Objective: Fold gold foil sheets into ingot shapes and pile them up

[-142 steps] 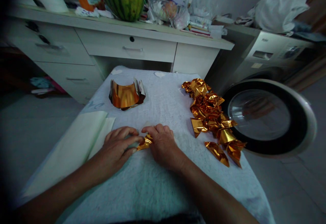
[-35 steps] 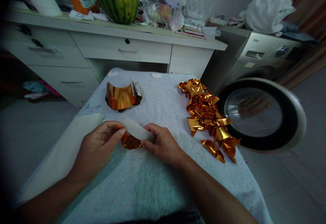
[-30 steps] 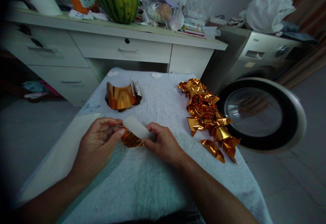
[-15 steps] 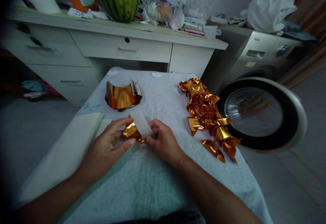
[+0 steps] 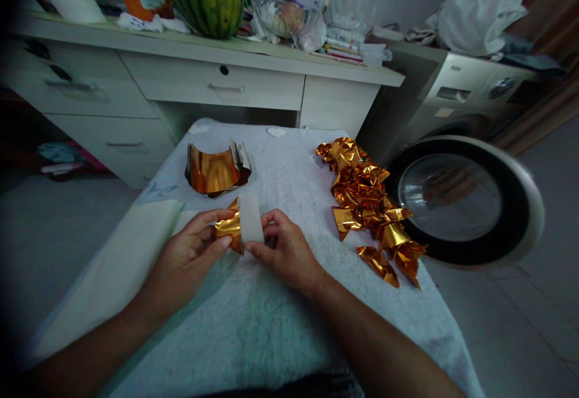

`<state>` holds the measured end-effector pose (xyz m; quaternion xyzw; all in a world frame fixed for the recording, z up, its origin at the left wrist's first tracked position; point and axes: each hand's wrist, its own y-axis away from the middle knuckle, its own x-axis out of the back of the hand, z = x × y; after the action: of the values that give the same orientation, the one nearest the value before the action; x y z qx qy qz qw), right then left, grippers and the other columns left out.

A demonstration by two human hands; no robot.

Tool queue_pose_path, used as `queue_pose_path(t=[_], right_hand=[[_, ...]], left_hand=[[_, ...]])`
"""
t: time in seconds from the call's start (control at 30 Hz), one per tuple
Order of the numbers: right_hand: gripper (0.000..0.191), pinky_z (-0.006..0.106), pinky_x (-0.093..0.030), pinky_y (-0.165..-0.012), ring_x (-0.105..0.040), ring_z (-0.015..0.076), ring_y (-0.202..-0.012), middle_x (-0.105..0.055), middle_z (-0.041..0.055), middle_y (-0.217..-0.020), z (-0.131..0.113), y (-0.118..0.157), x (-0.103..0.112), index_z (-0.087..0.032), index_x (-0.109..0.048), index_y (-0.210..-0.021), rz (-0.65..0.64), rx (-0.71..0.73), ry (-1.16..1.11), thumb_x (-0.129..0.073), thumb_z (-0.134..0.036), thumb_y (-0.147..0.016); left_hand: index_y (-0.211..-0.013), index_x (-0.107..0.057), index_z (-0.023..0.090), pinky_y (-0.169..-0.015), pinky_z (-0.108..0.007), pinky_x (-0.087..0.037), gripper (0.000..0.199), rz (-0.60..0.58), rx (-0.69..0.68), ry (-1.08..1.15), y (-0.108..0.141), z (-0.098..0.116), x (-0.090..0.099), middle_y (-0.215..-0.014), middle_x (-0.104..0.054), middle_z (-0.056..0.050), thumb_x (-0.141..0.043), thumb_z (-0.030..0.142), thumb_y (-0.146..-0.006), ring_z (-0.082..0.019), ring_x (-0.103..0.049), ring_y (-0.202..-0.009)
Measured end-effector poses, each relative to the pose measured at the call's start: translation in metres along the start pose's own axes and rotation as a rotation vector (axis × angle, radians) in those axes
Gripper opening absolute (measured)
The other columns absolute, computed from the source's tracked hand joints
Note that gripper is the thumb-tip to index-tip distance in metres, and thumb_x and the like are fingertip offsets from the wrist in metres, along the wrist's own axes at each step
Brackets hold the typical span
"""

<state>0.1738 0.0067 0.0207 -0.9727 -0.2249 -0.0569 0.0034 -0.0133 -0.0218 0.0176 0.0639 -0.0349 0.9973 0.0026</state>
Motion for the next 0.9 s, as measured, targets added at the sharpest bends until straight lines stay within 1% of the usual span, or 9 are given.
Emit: queue_pose_path(t=[0.07, 0.13, 0.2, 0.3, 0.37, 0.43, 0.57, 0.73, 0.9], right_hand=[[0.019, 0.025, -0.041, -0.059, -0.056, 0.0132, -0.068, -0.063, -0.0008, -0.082, -0.002, 0.001, 0.002, -0.023, -0.047, -0.097, 0.04, 0.044, 0.025, -0.061, -0.03, -0.086], [0.013, 0.028, -0.044, -0.066, -0.055, 0.0153, -0.078, -0.058, 0.0012, -0.089, -0.004, 0.003, 0.004, -0.022, -0.049, -0.098, 0.108, 0.114, 0.132, -0.053, -0.021, -0.086], [0.029, 0.033, -0.046, -0.078, -0.053, 0.0188, -0.092, -0.055, 0.0037, -0.098, -0.004, 0.003, 0.006, -0.022, -0.05, -0.102, 0.161, 0.213, 0.323, -0.049, -0.008, -0.076], [0.052, 0.041, -0.042, -0.092, -0.047, 0.0228, -0.106, -0.051, 0.0062, -0.11, -0.001, 0.004, 0.008, -0.022, -0.047, -0.108, 0.166, 0.356, 0.58, -0.045, 0.001, -0.062], [0.056, 0.044, -0.04, -0.095, -0.045, 0.0241, -0.11, -0.049, 0.0072, -0.114, 0.002, 0.003, 0.008, -0.023, -0.046, -0.11, 0.158, 0.407, 0.68, -0.044, 0.003, -0.061], [0.054, 0.045, -0.039, -0.096, -0.044, 0.0254, -0.113, -0.046, 0.008, -0.119, 0.005, 0.004, 0.007, -0.025, -0.045, -0.112, 0.152, 0.428, 0.746, -0.046, 0.003, -0.065], [0.049, 0.046, -0.038, -0.097, -0.041, 0.0264, -0.118, -0.043, 0.0067, -0.126, 0.006, 0.006, 0.005, -0.027, -0.048, -0.109, 0.106, 0.43, 0.841, -0.051, 0.001, -0.069], [0.046, 0.041, -0.036, -0.096, -0.041, 0.0242, -0.116, -0.047, 0.0031, -0.125, 0.007, 0.009, 0.006, -0.027, -0.059, -0.101, -0.026, 0.454, 0.887, -0.052, 0.002, -0.066], [0.028, 0.039, -0.035, -0.097, -0.045, 0.0225, -0.113, -0.053, 0.0022, -0.118, 0.009, 0.01, 0.008, -0.026, -0.067, -0.091, -0.126, 0.443, 0.847, -0.061, -0.004, -0.074]], left_hand=[[-0.123, -0.055, 0.02, -0.099, -0.043, -0.05, 0.034, -0.003, 0.009, 0.023, 0.0, 0.001, 0.001, -0.127, -0.063, -0.009, -0.057, 0.024, -0.089, -0.024, -0.063, -0.115], [-0.123, -0.055, 0.021, -0.102, -0.043, -0.047, 0.034, -0.014, 0.017, 0.037, -0.001, 0.001, 0.001, -0.127, -0.063, -0.008, -0.055, 0.024, -0.09, -0.024, -0.063, -0.114], [-0.124, -0.055, 0.022, -0.104, -0.043, -0.045, 0.034, -0.027, 0.027, 0.038, -0.001, 0.001, 0.002, -0.127, -0.062, -0.007, -0.054, 0.025, -0.091, -0.023, -0.062, -0.115], [-0.124, -0.056, 0.023, -0.108, -0.043, -0.041, 0.033, -0.037, 0.026, 0.002, -0.002, 0.002, 0.002, -0.129, -0.061, -0.007, -0.051, 0.024, -0.091, -0.023, -0.059, -0.118], [-0.123, -0.058, 0.024, -0.11, -0.044, -0.038, 0.033, -0.041, 0.008, -0.053, -0.003, 0.002, 0.003, -0.128, -0.061, -0.006, -0.05, 0.023, -0.091, -0.023, -0.057, -0.12], [-0.122, -0.059, 0.024, -0.111, -0.044, -0.037, 0.033, -0.046, -0.014, -0.111, -0.003, 0.001, 0.004, -0.128, -0.061, -0.005, -0.049, 0.022, -0.091, -0.023, -0.056, -0.121], [-0.122, -0.058, 0.024, -0.11, -0.043, -0.039, 0.034, -0.072, -0.056, -0.206, -0.003, -0.001, 0.004, -0.128, -0.06, -0.005, -0.047, 0.021, -0.091, -0.022, -0.055, -0.121], [-0.123, -0.058, 0.024, -0.109, -0.04, -0.041, 0.035, -0.108, -0.183, -0.348, -0.002, -0.005, 0.003, -0.127, -0.057, -0.005, -0.042, 0.017, -0.093, -0.019, -0.053, -0.122], [-0.129, -0.054, 0.025, -0.107, -0.038, -0.043, 0.039, -0.16, -0.264, -0.5, -0.001, -0.004, 0.001, -0.129, -0.054, -0.005, -0.038, 0.014, -0.095, -0.018, -0.053, -0.121]])
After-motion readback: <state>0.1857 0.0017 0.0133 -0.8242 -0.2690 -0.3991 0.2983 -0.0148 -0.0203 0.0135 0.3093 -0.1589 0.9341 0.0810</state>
